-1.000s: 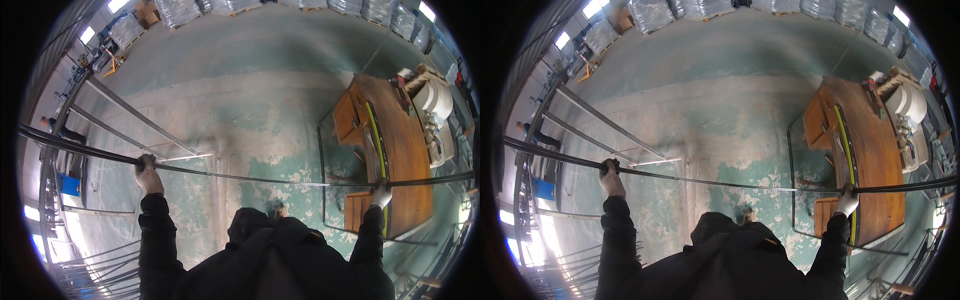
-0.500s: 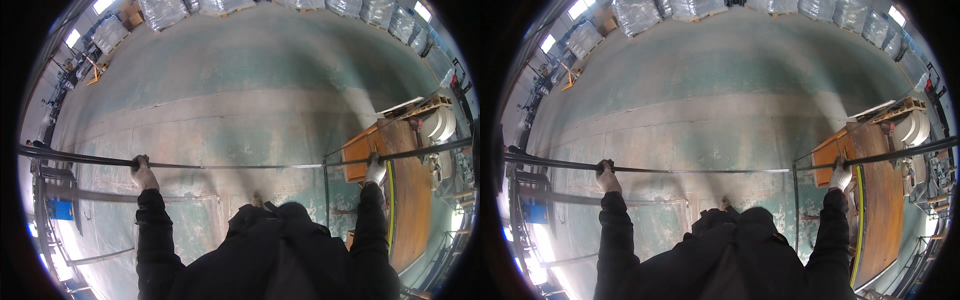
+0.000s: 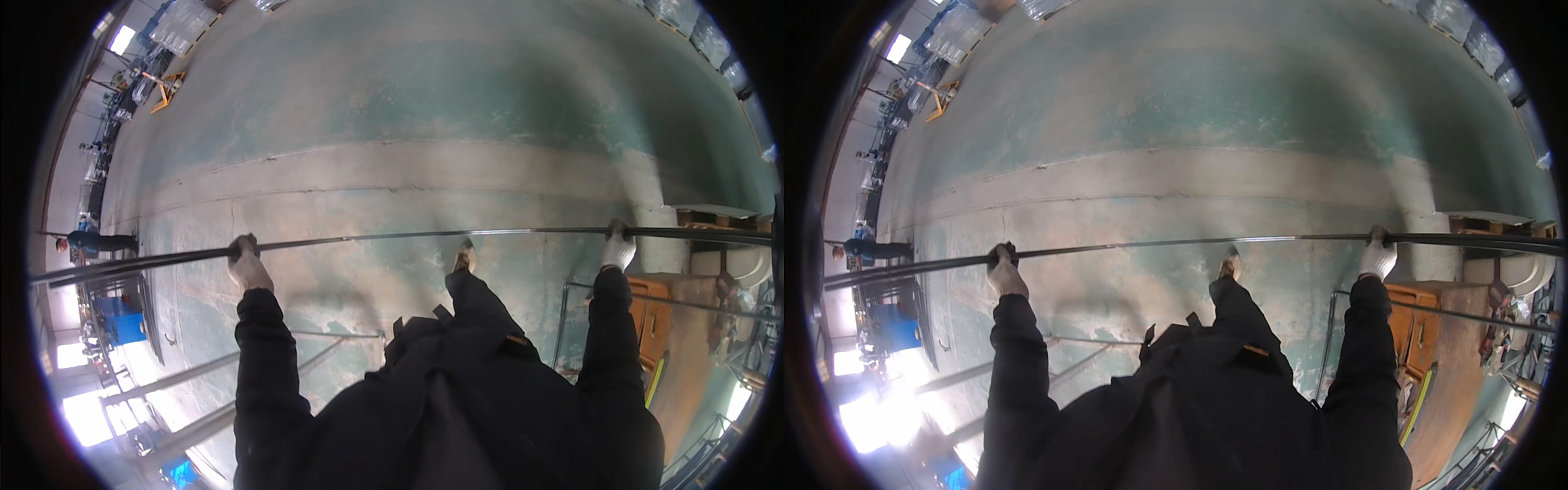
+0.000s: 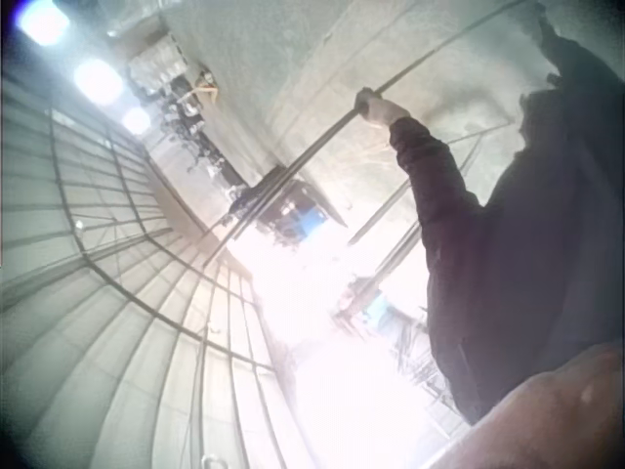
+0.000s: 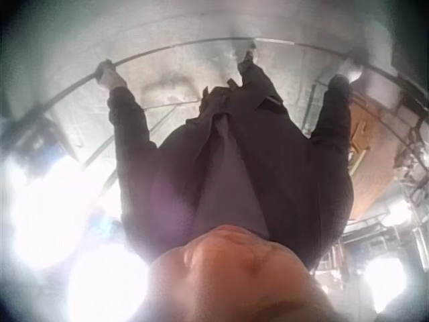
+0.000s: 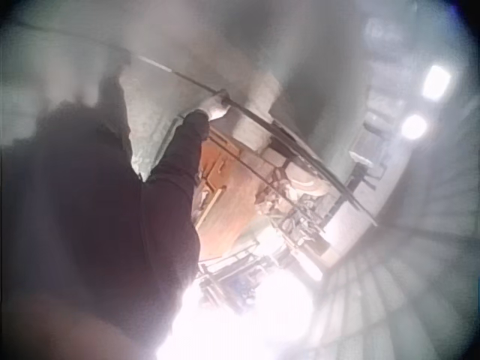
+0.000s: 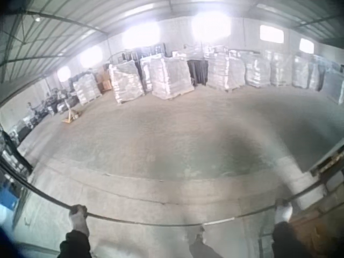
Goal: The person operates a manual metal rod bending machine in a workshop. They insert rods, adjust the machine with a wrench, and bend the rods into curved shapes, then remove and place them aside.
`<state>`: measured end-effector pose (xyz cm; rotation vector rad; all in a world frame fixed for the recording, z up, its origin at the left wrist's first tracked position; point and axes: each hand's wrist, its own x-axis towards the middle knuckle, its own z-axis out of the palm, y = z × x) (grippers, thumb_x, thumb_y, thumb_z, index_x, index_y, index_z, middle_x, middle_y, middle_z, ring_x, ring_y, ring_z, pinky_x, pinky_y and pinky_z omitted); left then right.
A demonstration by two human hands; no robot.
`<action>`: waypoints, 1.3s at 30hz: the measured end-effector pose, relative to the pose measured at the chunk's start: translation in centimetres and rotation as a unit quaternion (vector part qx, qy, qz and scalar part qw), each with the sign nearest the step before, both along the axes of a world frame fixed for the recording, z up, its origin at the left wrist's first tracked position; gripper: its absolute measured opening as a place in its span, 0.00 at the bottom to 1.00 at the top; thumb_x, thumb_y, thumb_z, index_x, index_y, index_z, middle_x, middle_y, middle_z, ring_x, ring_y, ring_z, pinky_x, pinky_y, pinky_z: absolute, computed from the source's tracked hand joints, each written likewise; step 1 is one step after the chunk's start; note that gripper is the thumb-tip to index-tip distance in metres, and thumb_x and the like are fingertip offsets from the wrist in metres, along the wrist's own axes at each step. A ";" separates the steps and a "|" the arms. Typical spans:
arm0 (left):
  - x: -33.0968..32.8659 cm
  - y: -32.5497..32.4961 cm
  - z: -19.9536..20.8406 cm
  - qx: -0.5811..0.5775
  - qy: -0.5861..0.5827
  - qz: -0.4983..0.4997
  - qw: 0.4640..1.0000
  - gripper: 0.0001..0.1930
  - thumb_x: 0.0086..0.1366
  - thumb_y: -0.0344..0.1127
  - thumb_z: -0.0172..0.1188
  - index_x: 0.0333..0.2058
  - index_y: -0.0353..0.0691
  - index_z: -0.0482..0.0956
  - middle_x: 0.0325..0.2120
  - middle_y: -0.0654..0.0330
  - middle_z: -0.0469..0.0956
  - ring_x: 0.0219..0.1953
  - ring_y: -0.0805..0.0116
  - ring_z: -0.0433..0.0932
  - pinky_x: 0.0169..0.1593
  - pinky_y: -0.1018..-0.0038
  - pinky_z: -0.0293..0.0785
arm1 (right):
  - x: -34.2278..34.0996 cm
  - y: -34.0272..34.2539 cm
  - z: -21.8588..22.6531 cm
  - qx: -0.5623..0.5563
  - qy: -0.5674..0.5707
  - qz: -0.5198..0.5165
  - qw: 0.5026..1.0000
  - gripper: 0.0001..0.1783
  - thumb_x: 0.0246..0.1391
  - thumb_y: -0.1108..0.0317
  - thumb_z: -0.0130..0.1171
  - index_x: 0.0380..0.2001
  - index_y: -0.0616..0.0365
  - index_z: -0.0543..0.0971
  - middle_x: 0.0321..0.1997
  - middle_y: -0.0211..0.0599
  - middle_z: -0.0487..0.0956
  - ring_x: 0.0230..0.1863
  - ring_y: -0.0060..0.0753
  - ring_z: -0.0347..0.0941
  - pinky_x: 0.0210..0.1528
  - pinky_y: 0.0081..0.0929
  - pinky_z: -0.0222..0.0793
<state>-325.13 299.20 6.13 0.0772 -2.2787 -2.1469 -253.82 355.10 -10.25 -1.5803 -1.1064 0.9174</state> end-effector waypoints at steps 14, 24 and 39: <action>-10.8 7.2 -4.7 0.021 -0.017 -0.004 1.000 0.10 0.86 0.30 0.60 0.58 0.31 0.82 0.53 0.52 0.87 0.55 0.62 0.88 0.65 0.64 0.86 | -9.8 6.2 -1.1 -0.054 -0.027 0.004 0.998 0.19 0.74 0.54 0.73 0.49 0.60 0.90 0.42 0.32 0.90 0.43 0.29 0.83 0.47 0.34 0.79; -13.6 4.0 -1.2 -0.041 0.007 -0.027 0.999 0.15 0.83 0.37 0.67 0.57 0.30 0.81 0.52 0.48 0.88 0.54 0.58 0.89 0.63 0.61 0.87 | -6.0 6.7 15.1 0.062 0.022 -0.046 0.997 0.17 0.77 0.59 0.70 0.55 0.62 0.88 0.49 0.39 0.91 0.49 0.31 0.89 0.50 0.33 0.90; -18.7 -0.1 -3.4 0.045 0.084 -0.106 0.990 0.10 0.79 0.27 0.69 0.54 0.34 0.85 0.48 0.57 0.87 0.49 0.61 0.88 0.61 0.62 0.84 | -8.5 5.3 20.9 0.133 -0.070 -0.051 0.987 0.17 0.75 0.60 0.72 0.53 0.65 0.89 0.48 0.42 0.93 0.45 0.30 0.90 0.53 0.32 0.88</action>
